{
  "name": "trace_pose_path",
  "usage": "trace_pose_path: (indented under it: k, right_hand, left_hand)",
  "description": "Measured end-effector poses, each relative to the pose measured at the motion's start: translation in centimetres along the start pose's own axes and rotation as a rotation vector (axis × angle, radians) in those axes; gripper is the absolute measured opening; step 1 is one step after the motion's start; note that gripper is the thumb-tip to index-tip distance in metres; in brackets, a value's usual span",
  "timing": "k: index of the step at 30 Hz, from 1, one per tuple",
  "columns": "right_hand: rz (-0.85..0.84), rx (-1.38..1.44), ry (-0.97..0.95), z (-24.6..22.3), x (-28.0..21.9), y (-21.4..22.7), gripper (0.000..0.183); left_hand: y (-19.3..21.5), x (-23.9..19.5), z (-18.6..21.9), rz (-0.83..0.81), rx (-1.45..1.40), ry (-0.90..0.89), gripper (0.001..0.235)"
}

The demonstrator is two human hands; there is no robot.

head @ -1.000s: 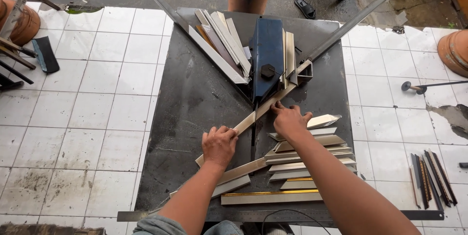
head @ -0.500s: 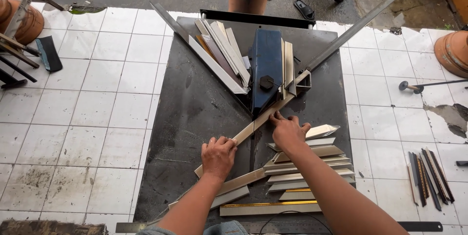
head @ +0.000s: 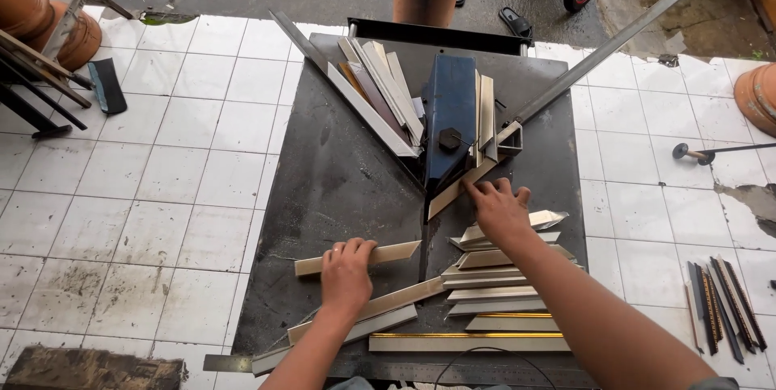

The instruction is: Sorting, aligning, and measuring wooden frame moldings on a miter cutting station.

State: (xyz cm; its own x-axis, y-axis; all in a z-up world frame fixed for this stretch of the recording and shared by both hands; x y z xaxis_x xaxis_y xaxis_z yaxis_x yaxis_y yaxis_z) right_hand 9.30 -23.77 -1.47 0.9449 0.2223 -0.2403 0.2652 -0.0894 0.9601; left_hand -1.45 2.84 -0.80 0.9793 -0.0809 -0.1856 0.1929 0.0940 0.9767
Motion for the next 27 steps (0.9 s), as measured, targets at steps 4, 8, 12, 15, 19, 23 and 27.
trace_pose_path:
  k: [4, 8, 12, 15, 19, 23, 27]
  right_hand:
    - [-0.202, -0.145, -0.052, -2.6, -0.2, 4.3, 0.067]
    - [-0.106, -0.108, 0.053, -2.6, 0.9, 2.8, 0.038]
    - [-0.218, -0.191, 0.035, -3.1, 0.7, 4.1, 0.054]
    - [-0.147, -0.172, 0.105, -2.1, 0.8, 3.1, 0.045]
    - [-0.043, -0.130, 0.220, -1.8, 0.3, 3.2, 0.032]
    - [0.202, 0.239, 0.326, -1.9, -2.4, 5.3, 0.022]
    - [0.106, 0.336, 0.253, 1.1, -4.7, 5.0, 0.029]
  left_hand:
    - [1.4, -2.1, -0.8, 0.179, -0.090, 0.043, 0.042]
    - [2.9, -4.0, -0.7, 0.103, -0.136, 0.080, 0.043]
    - [3.5, -5.0, -0.6, 0.117, -0.165, 0.108, 0.043]
    - [4.2, -5.5, -0.7, 0.108, -0.175, 0.125, 0.044]
    - [4.5, -5.7, -0.6, 0.115, -0.166, 0.132, 0.045]
    - [5.0, -5.5, 0.0, 0.098, -0.174, 0.116, 0.044]
    - [5.1, -4.9, 0.8, 0.097, -0.188, 0.064, 0.045]
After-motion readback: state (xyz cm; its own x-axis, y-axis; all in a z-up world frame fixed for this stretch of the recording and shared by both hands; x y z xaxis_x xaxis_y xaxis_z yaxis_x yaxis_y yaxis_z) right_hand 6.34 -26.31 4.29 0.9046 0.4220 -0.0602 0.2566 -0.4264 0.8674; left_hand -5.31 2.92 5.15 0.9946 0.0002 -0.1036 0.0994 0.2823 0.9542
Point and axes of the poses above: each hand's wrist, its own x-axis towards the middle knuckle, its own y-axis out of the back of the hand, z = x × y, the point moved 1 cm from there along x, towards the middle knuckle, and after that the axes turned 13 degrees about x, right-handed, at the moved point
